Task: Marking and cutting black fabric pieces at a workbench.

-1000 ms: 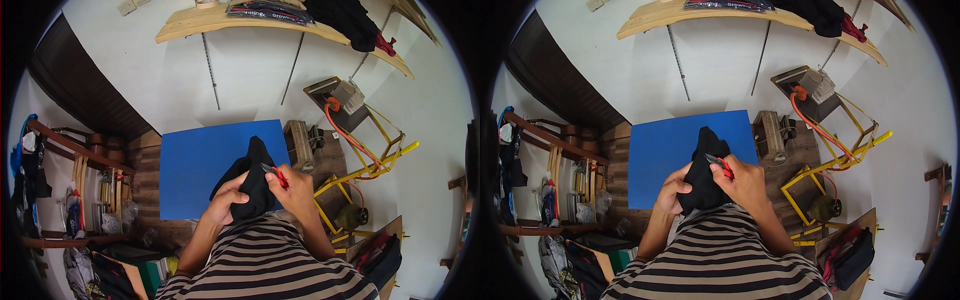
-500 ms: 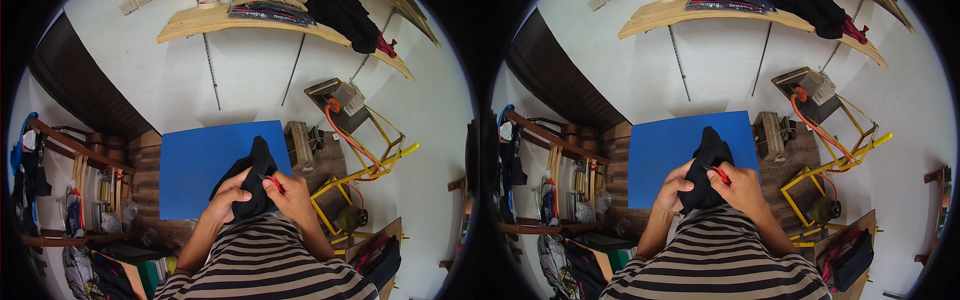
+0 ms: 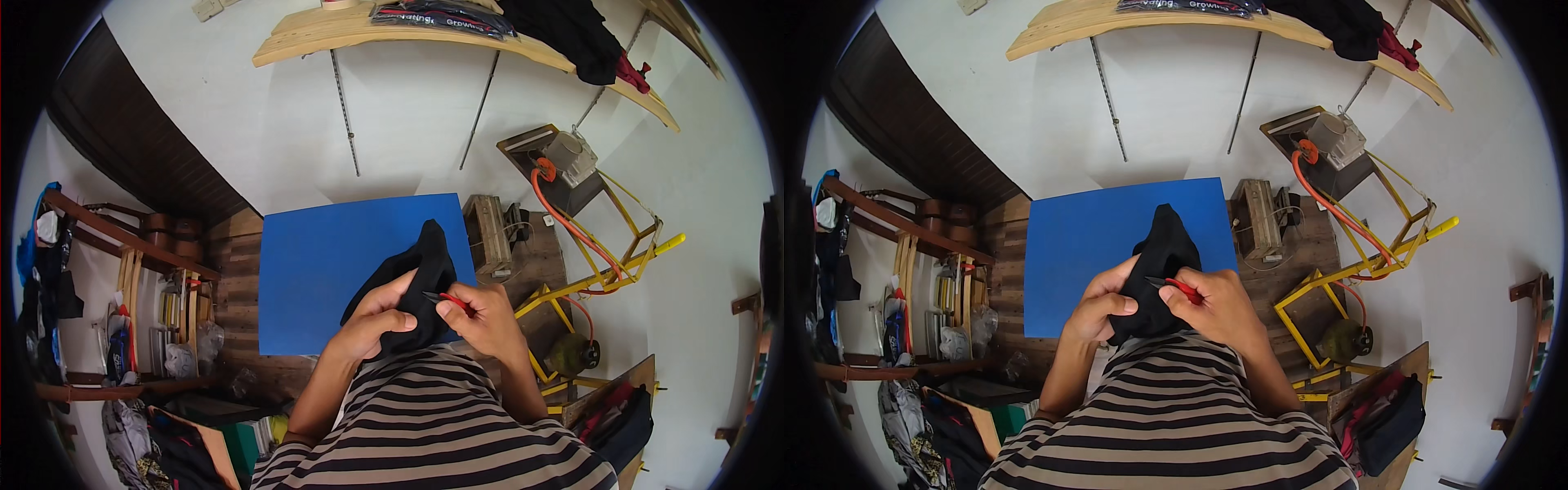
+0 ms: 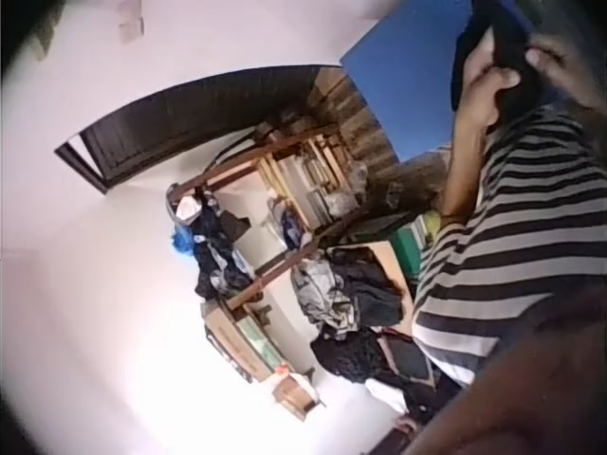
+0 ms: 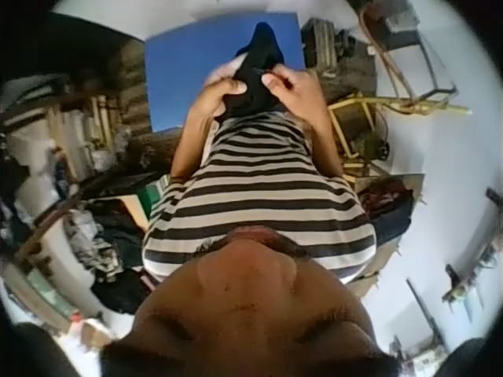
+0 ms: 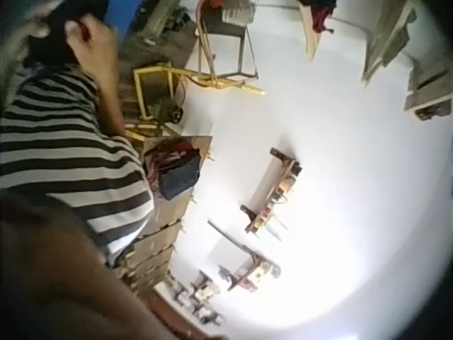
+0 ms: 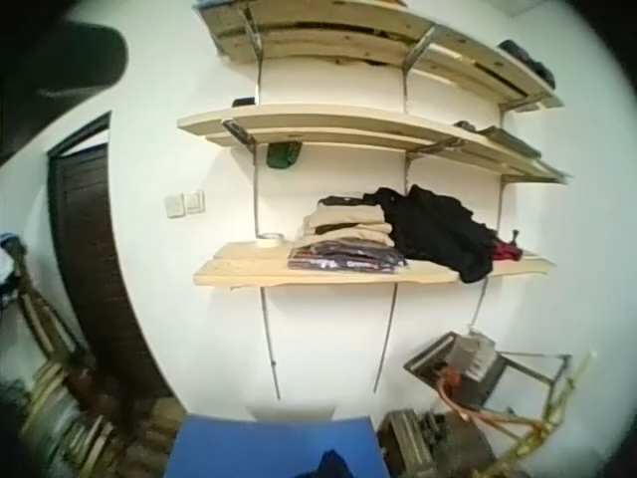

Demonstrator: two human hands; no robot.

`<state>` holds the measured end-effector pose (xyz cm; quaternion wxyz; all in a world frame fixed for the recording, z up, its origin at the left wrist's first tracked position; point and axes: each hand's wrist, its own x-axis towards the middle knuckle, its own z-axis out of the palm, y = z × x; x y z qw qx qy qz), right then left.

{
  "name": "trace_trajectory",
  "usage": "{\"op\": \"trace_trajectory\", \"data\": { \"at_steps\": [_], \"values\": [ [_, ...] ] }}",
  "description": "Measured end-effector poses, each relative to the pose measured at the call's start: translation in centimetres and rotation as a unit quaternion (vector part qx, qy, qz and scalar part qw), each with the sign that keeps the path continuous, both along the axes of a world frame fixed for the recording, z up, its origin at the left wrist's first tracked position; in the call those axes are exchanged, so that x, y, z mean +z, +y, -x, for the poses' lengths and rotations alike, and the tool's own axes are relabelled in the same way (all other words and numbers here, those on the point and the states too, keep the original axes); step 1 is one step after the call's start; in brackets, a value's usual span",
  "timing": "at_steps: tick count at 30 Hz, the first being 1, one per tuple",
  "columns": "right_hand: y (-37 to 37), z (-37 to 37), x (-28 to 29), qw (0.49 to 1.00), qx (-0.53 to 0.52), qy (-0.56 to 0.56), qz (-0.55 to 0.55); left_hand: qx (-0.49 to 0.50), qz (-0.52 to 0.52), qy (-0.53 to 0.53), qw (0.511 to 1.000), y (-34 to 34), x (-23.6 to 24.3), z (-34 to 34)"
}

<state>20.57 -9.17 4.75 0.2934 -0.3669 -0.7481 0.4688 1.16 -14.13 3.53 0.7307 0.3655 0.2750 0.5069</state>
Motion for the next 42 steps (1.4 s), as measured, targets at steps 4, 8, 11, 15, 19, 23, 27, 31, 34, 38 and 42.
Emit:
{"op": "trace_trajectory", "data": {
  "at_steps": [4, 8, 11, 15, 19, 23, 27, 31, 34, 38, 42],
  "values": [
    [-0.1, 0.2, 0.3, 0.991, -0.033, -0.028, -0.129, -0.003, -0.007, 0.000, 1.000, 0.3, 0.2, -0.2],
    [-0.1, 0.0, -0.1, 0.972, -0.056, -0.062, -0.220, 0.000, -0.007, -0.020, 1.000, 0.8, 0.3, -0.6],
    [-0.3, 0.0, 0.3, 0.966, -0.059, -0.081, -0.237, 0.008, -0.002, -0.028, 1.000, 0.9, 0.5, -0.8],
    [-0.3, 0.1, 0.0, 0.963, -0.064, -0.090, -0.246, 0.035, 0.002, -0.001, 0.999, 1.0, 0.6, -1.0],
    [-0.2, 0.0, -0.1, 0.963, -0.065, -0.083, -0.247, 0.044, -0.005, 0.012, 0.999, 1.1, 0.2, -1.2],
    [-0.1, 0.1, -0.1, 0.964, -0.070, -0.078, -0.245, 0.029, 0.005, -0.009, 1.000, 1.4, 0.1, -1.0],
    [-0.1, -0.1, -0.5, 0.972, -0.056, -0.065, -0.219, 0.035, 0.013, -0.015, 0.999, 1.4, 0.0, -1.0],
    [-0.4, 0.0, -0.2, 0.976, -0.048, -0.053, -0.207, 0.032, 0.011, -0.025, 0.999, 1.4, 0.0, -1.0],
    [-0.5, 0.0, -0.3, 0.980, -0.045, -0.039, -0.192, 0.041, 0.011, -0.040, 0.998, 1.3, -0.3, -0.9],
    [-0.5, 0.2, -0.4, 0.981, -0.072, -0.017, -0.181, 0.043, 0.015, -0.029, 0.999, 1.2, -0.6, -0.7],
    [-0.6, 0.4, -0.8, 0.985, -0.100, -0.020, -0.137, 0.046, 0.019, -0.064, 0.997, 1.0, -0.5, -0.6]
  ]
}}
